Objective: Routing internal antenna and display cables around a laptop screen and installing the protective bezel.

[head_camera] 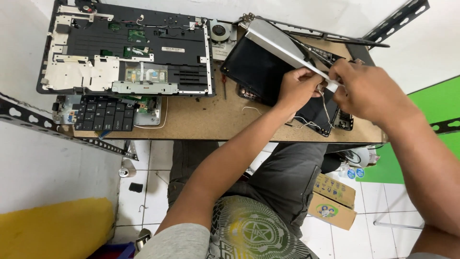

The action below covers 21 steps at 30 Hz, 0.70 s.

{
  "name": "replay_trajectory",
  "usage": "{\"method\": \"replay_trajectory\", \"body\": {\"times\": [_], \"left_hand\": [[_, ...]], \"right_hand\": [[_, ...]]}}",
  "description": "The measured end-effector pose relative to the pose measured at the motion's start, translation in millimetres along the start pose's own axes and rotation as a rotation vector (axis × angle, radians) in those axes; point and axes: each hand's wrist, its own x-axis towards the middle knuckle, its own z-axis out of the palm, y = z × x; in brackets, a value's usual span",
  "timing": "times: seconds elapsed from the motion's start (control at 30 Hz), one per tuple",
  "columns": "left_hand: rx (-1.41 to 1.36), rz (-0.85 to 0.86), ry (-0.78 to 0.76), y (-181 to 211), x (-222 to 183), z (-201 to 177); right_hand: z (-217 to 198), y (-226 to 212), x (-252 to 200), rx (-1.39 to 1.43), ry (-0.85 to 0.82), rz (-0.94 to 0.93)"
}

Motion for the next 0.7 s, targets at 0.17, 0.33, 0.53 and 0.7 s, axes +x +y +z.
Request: {"method": "replay_trajectory", "body": {"times": [0.17, 0.33, 0.53, 0.7], "left_hand": [[-0.111, -0.075, -0.001, -6, -2, 4], [-0.147, -0.075, -0.015, -24, 4, 1], [-0.022, -0.026, 0.012, -36, 6, -3], [0.229, 0.153, 0.048, -66, 23, -17]], "right_hand": [[-7, -12, -1, 0.035, -0.025, 0.039], [-12, 3, 9, 0.160, 0.175, 0.003], [7, 24, 61, 0.067, 0.308, -0.212], [38, 18, 98, 0.292, 0.104, 0.086]]}}
